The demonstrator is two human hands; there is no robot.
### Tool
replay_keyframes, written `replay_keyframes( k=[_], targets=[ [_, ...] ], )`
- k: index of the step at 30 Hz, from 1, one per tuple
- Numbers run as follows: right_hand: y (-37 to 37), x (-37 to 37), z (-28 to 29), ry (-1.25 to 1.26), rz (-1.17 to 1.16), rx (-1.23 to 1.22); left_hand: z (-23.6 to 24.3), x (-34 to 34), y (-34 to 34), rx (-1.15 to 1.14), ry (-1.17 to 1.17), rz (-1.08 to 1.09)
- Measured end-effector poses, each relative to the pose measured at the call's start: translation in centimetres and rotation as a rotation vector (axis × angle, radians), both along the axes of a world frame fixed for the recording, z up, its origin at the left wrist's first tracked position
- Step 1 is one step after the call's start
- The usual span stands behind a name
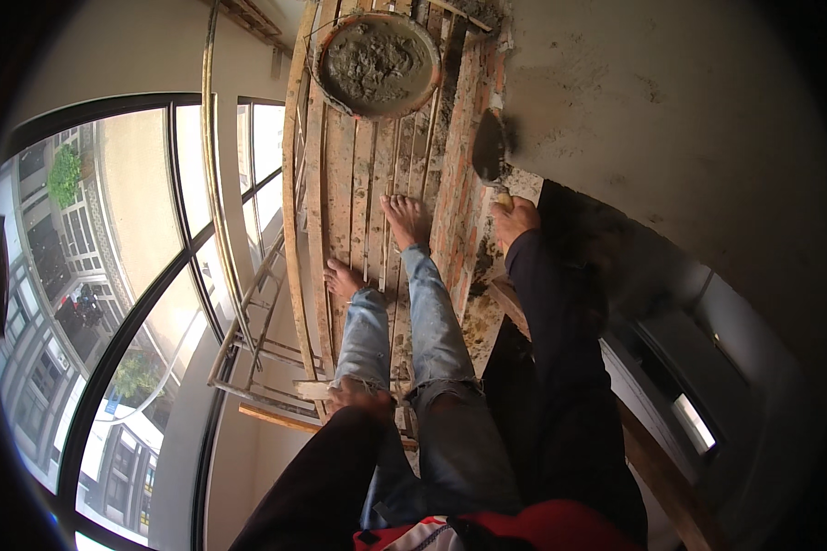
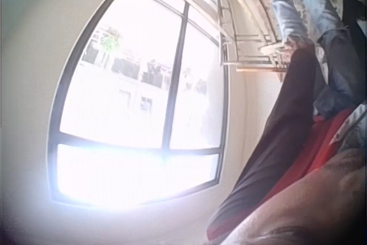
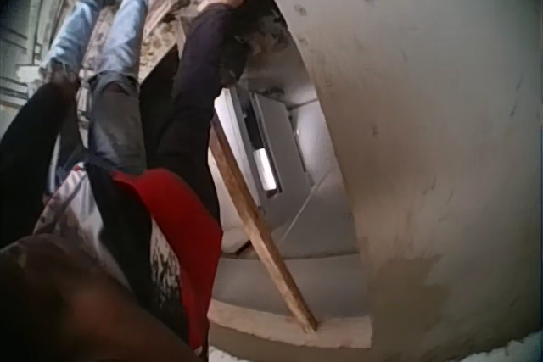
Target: The person uses a trowel to scoop wet plaster from a bucket and apply it to a wall section while standing on scaffolding.
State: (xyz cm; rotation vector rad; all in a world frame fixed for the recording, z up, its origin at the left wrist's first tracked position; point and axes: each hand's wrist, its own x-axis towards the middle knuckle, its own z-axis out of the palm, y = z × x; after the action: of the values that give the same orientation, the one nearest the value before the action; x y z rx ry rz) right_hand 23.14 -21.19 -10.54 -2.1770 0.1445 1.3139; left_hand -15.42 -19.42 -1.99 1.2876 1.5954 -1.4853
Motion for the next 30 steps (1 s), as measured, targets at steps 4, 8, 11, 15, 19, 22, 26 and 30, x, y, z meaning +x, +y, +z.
replay_keyframes(
  k=[4,8,11,15,19,22,26,30],
  targets=[
    [-3.4,-0.1,0.1,-0.409,-0.300,0.016,0.9,1.0,0.4,-0.012,0.009,0.005],
    [-2.9,0.7,-7.4,-0.124,-0.200,0.037,1.2,1.1,0.4,-0.077,0.025,0.010],
    [-2.1,1.7,-16.5,-0.054,-0.080,-0.127,0.9,0.3,0.6,-0.077,-0.030,0.027],
    [-3.1,1.8,-20.2,-0.188,-0.283,-0.118,0.8,-0.4,0.7,-0.124,-0.086,-0.017],
    [-5.7,1.2,-13.1,-0.307,-0.119,-0.205,1.0,-0.4,0.6,-0.075,-0.096,-0.026],
    [-6.8,-0.5,-7.0,-0.452,0.030,-0.254,0.8,-0.5,0.6,-0.049,-0.077,-0.023],
    [-6.3,-3.8,0.6,-0.820,0.108,-0.167,-0.2,-1.1,-0.1,-0.027,-0.016,-0.010],
    [-2.2,-7.2,10.8,-0.853,0.155,-0.117,-1.2,-1.8,-1.0,0.000,0.002,0.001]
  ],
)
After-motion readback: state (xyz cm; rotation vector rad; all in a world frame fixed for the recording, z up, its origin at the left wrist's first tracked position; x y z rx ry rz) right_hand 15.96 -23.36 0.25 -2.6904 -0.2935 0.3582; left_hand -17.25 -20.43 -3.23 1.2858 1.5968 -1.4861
